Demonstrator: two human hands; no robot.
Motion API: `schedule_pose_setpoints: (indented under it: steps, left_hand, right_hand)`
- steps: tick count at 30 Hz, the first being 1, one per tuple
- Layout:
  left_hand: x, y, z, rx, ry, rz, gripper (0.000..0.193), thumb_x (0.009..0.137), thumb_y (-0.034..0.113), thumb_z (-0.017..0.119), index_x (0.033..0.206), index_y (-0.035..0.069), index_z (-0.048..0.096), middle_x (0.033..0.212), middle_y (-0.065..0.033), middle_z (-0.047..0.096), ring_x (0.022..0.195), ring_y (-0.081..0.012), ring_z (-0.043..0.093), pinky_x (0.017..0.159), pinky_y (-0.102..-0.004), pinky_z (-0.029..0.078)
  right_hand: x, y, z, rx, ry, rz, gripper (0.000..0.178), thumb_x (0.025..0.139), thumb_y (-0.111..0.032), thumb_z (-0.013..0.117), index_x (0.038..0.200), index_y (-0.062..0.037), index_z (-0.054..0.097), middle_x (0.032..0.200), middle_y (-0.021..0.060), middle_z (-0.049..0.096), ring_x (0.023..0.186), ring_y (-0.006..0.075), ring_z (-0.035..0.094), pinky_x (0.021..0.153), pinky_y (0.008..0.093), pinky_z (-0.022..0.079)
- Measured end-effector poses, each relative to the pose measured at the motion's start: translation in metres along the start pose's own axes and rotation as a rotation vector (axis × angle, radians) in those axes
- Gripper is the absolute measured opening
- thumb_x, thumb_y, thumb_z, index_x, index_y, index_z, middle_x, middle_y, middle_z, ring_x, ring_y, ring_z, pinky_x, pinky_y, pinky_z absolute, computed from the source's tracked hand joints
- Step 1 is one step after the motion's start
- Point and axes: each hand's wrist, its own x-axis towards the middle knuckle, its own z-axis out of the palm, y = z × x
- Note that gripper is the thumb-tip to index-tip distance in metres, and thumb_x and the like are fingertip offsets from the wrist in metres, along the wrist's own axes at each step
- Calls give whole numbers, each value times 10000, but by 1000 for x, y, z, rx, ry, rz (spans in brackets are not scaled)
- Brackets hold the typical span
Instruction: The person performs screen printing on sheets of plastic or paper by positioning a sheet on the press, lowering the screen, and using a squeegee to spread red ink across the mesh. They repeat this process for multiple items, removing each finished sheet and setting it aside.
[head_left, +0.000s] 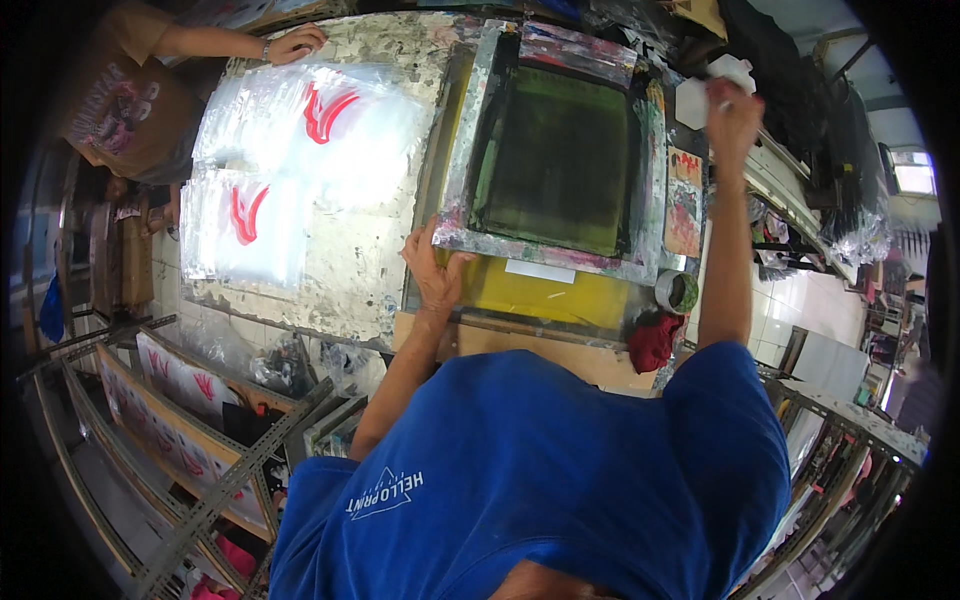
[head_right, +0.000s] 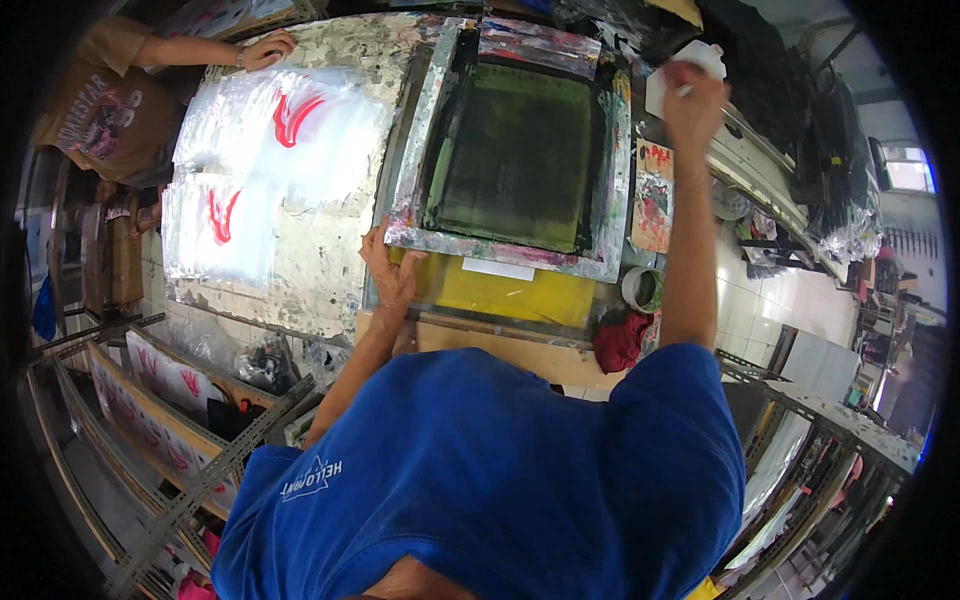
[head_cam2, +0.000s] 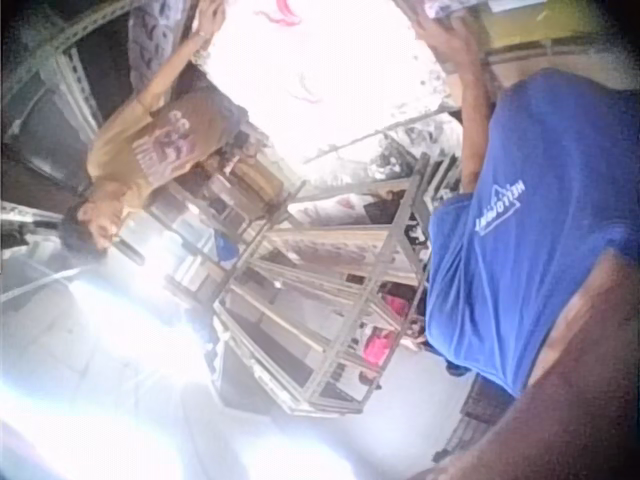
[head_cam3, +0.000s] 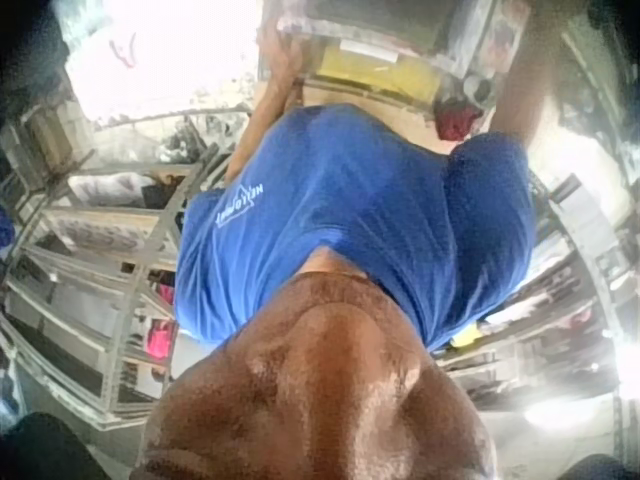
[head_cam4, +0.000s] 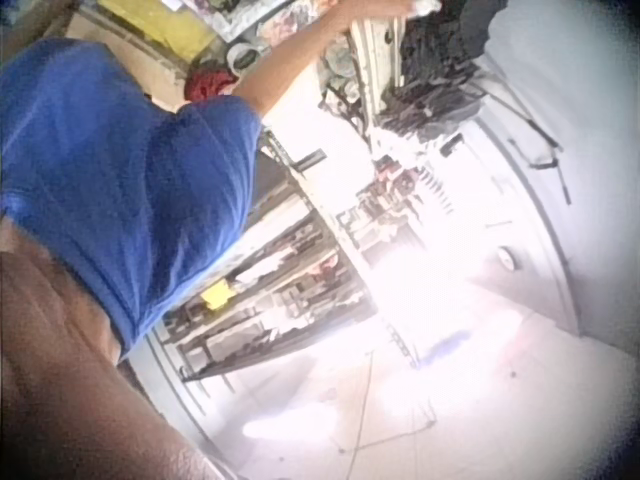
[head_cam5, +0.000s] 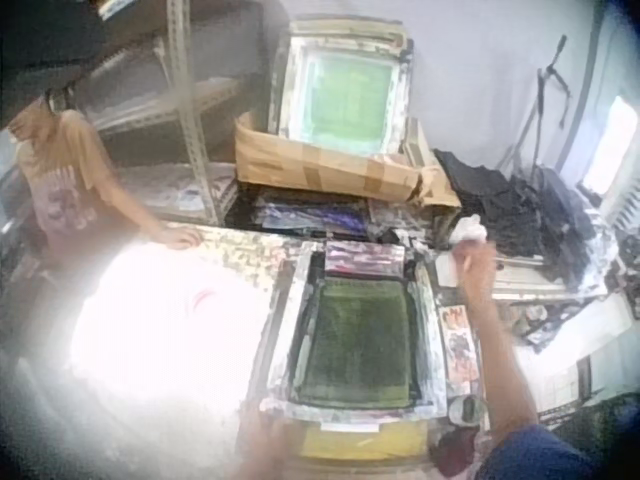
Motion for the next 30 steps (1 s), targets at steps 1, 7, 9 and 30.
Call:
schedule_pose_setpoints:
  steps: [1,7,9,30]
  left_hand:
    - [-1,-3,-6,17,18,-10,858,747,510,798,1413,45,519,1166,-176,527,1101,-338,471,1002,-464,324]
    - [-2,-4,-4,23,9,7,881,738,551,786,1407,41,523,1164,-179,542,1112,-344,472,1004,-463,324]
    - [-1,-4,-5,26,15,12,878,743,554,781,1407,41,522,1167,-180,543,1114,-346,472,1004,-464,324]
    - [0,3,0,7,-34,-2,877,763,592,746,1397,32,519,1200,-205,523,1143,-359,451,1017,-466,319]
  right_hand:
    - [-24,-65,-19,347,-160,29,103,813,-184,714,827,-87,744,948,103,733,939,318,668,890,424,505]
    - [-168,-165,-33,491,-756,-165,134,811,-241,740,903,-156,785,996,74,662,1036,308,588,850,421,527]
    - [-165,-169,-25,486,-699,-202,134,816,-246,729,909,-168,788,988,75,657,1034,314,584,837,431,531]
    - [-91,-121,70,316,-493,-142,144,814,-157,651,887,-105,764,901,142,685,919,376,635,810,468,533]
